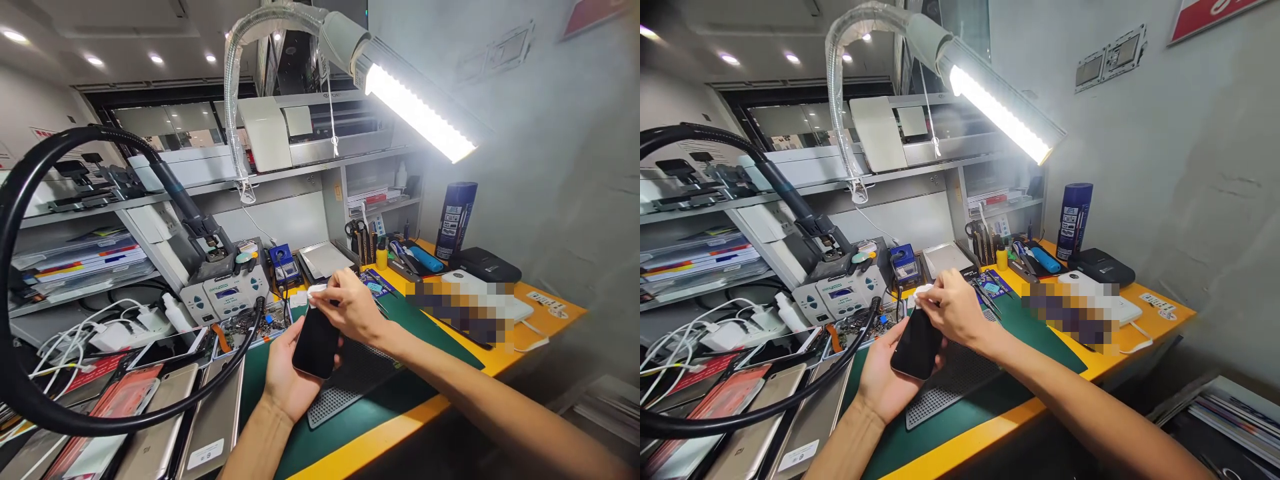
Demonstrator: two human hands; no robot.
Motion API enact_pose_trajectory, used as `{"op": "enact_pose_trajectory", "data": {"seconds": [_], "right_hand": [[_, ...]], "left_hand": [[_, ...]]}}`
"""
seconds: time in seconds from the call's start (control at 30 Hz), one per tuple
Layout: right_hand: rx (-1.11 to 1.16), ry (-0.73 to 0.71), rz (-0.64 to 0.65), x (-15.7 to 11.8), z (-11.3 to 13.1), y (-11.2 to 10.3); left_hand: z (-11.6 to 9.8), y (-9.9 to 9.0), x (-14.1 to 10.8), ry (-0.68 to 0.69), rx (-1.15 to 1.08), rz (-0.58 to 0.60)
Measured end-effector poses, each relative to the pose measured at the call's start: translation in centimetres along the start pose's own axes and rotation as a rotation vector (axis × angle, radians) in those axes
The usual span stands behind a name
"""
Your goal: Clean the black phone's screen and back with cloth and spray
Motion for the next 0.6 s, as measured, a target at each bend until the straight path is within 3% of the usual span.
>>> {"op": "enact_pose_trajectory", "data": {"seconds": [0.1,0.33,0.4,0.53,0.6], "right_hand": [[0.024,0.080,-0.006,0.4,-0.8,-0.1],[0.067,-0.234,0.152,-3.1,4.9,1.7],[-0.029,-0.246,0.178,-3.6,4.7,1.7],[-0.190,-0.131,0.183,-3.5,2.9,0.9],[-0.232,-0.156,0.233,-3.8,3.2,1.1]], "left_hand": [[-0.1,0.0,0.2,-0.017,0.008,0.010],[-0.7,-0.8,0.2,0.064,-0.079,-0.076],[-0.8,-0.6,0.1,0.068,-0.076,-0.075],[-0.8,-0.3,0.0,0.070,-0.048,-0.064],[-0.8,-0.3,0.0,0.069,-0.046,-0.062]]}}
Point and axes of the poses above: each hand's wrist, its own x-axis towards the middle knuckle, its own y-axis out of the palm, z = x × y, the point moved 7 cm from there along x, towards the middle knuckle, and after that the axes turned 13 degrees about z, right-handed, at the moved point
